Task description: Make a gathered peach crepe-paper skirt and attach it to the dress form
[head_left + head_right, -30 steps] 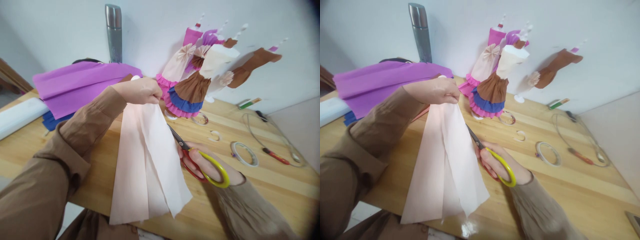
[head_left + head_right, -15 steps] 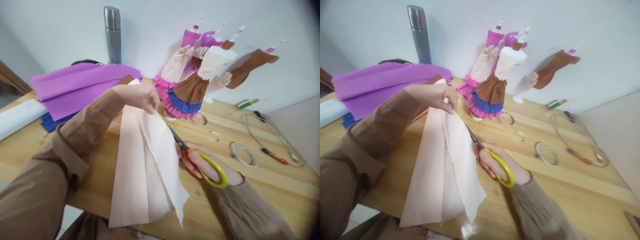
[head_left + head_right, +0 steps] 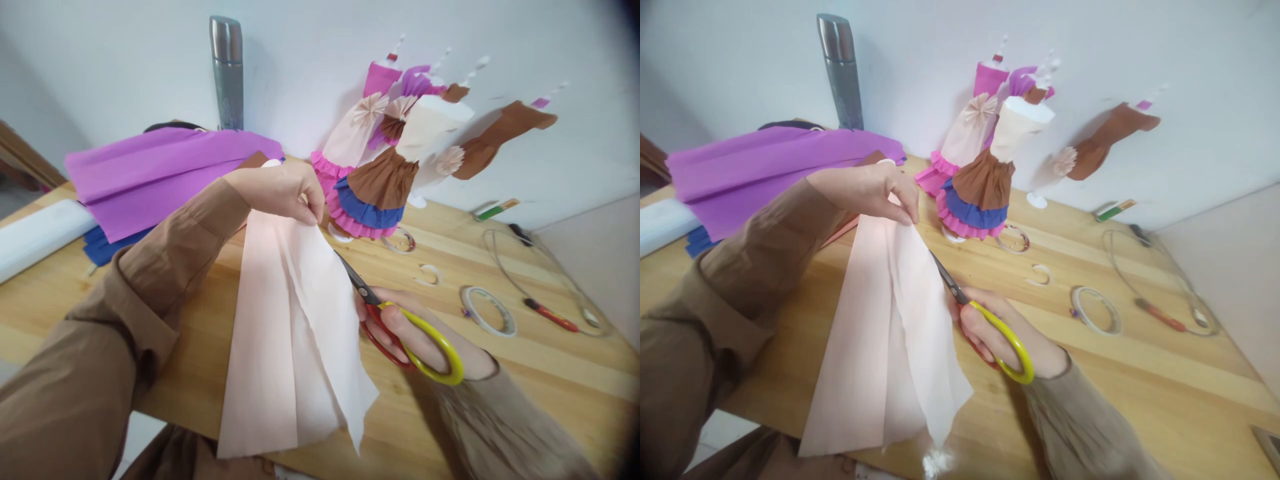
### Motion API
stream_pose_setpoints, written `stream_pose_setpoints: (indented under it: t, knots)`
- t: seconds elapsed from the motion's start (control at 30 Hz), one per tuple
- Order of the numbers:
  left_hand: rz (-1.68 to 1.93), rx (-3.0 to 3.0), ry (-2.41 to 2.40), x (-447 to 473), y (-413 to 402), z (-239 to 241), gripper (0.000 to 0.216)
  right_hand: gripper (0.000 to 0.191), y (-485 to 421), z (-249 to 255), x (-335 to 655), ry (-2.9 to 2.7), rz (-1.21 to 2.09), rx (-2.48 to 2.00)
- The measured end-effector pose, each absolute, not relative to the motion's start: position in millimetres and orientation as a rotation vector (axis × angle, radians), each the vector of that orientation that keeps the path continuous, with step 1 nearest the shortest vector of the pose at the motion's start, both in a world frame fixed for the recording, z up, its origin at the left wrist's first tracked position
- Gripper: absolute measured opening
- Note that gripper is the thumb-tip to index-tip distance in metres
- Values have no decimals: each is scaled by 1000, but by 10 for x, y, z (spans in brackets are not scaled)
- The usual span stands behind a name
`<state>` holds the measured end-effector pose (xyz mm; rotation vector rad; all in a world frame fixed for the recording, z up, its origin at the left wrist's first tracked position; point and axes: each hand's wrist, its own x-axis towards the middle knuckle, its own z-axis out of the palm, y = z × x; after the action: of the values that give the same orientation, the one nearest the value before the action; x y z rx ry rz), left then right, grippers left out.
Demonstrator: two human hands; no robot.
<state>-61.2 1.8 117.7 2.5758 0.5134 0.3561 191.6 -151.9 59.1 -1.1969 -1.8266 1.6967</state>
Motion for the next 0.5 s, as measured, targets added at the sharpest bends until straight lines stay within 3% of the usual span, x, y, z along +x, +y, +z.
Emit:
stream_pose_setpoints:
  t: [0.5]
  knots:
    - [272, 2586, 505, -563, 66, 1083, 11, 49, -1499, 570, 1971, -1852, 1702, -1178]
